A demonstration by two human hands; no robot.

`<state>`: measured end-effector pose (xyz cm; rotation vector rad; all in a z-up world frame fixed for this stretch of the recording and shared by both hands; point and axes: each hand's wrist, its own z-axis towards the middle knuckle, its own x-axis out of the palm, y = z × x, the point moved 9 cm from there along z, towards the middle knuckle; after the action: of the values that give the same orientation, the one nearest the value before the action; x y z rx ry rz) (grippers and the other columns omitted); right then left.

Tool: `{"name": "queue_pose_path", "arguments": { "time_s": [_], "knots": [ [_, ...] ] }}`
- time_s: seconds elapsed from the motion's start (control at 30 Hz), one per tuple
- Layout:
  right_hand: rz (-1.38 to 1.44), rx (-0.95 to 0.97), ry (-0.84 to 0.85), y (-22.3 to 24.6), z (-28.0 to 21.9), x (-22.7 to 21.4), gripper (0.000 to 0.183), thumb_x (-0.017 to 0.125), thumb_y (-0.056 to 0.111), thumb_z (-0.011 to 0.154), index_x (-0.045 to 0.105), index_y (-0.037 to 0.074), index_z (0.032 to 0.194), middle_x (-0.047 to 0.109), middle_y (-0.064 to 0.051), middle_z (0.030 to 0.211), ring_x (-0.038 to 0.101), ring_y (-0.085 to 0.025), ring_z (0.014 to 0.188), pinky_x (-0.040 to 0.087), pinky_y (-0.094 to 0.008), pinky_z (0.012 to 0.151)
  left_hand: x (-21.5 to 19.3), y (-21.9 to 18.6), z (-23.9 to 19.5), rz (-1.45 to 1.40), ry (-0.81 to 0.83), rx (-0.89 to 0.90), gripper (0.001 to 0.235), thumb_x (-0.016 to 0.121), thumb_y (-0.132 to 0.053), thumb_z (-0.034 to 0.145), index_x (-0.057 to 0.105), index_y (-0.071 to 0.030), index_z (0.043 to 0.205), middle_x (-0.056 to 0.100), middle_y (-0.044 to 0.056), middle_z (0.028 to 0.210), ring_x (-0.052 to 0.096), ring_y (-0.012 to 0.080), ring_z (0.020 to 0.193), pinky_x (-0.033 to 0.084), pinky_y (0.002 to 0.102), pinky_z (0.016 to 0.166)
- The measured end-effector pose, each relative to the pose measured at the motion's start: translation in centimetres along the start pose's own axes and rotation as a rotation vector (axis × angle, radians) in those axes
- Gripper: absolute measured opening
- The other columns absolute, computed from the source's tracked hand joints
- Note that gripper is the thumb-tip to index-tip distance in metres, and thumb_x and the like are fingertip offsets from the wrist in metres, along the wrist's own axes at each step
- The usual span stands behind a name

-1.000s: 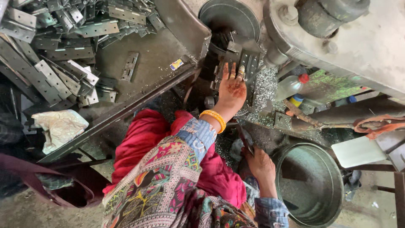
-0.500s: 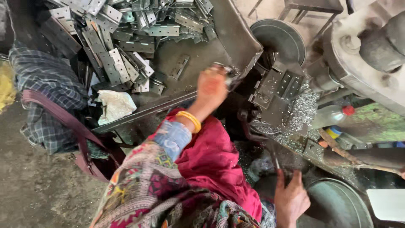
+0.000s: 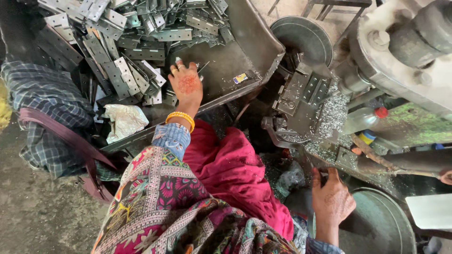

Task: The person places a metal hinge into a jig on a drilling machine and presses a lever down to drill holes into it. The person repeatedly takes a hinge from a pile, aligns it in the machine, and operates the drill.

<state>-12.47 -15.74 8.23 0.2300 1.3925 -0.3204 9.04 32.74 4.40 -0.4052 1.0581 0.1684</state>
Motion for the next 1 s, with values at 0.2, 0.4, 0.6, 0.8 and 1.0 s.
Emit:
{"name": "queue_pose_path", "arguments": {
  "time_s": [0.2,0.4,0.6,0.8,1.0],
  "knots": [
    [0.004,0.020,0.107,0.5,0.2,0.2,0.056,0.057,0.061,0.095,0.065,0.021,0.133,0.076,-0.021,0.093,0.074,-0.042,0.086,0.056,-0.053,0.073,-4.8,-10.3,-3.4,-0.480,0.049,0.217,0.040,0.076,-0.017,0.078,0.071,-0.015,0.118,0.074,0.013,0.099,0.070,0.0335,0.092,0.054,0.047,0.079],
    [0.079,-0.009,0.111,0.1,-0.2,0.6,0.056,0.060,0.058,0.094,0.062,0.017,0.132,0.076,-0.020,0.093,0.073,-0.042,0.087,0.055,-0.054,0.074,-6.3,-29.8,-15.9,-0.341,0.041,0.737,0.026,0.058,-0.016,0.092,0.071,-0.005,0.112,0.066,0.015,0.129,0.060,0.0279,0.120,0.048,0.048,0.093],
    [0.194,-0.083,0.416,-0.1,0.4,3.5,0.059,0.060,0.053,0.093,0.056,0.014,0.137,0.077,-0.021,0.087,0.076,-0.040,0.082,0.055,-0.051,0.078,-1.0,-30.2,-20.6,-0.326,0.153,0.757,0.036,0.055,-0.032,0.086,0.070,-0.006,0.105,0.060,0.015,0.137,0.056,0.0281,0.122,0.045,0.046,0.095],
    [0.306,-0.169,0.487,-0.5,1.1,7.0,0.058,0.060,0.051,0.093,0.056,0.010,0.134,0.076,-0.022,0.094,0.076,-0.043,0.085,0.056,-0.052,0.078,7.0,-33.5,-18.6,0.172,0.125,0.689,0.025,0.040,-0.018,0.099,0.061,-0.020,0.112,0.056,0.005,0.138,0.053,0.0141,0.125,0.042,0.029,0.103],
    [0.440,-0.125,0.344,-1.8,-0.9,12.3,0.054,0.064,0.047,0.090,0.064,0.006,0.125,0.074,-0.026,0.093,0.074,-0.043,0.087,0.054,-0.052,0.077,4.2,-34.6,-18.8,0.076,0.190,0.774,0.028,0.041,-0.020,0.100,0.059,-0.015,0.120,0.054,0.008,0.142,0.049,0.0179,0.131,0.039,0.034,0.107]
  ]
}}
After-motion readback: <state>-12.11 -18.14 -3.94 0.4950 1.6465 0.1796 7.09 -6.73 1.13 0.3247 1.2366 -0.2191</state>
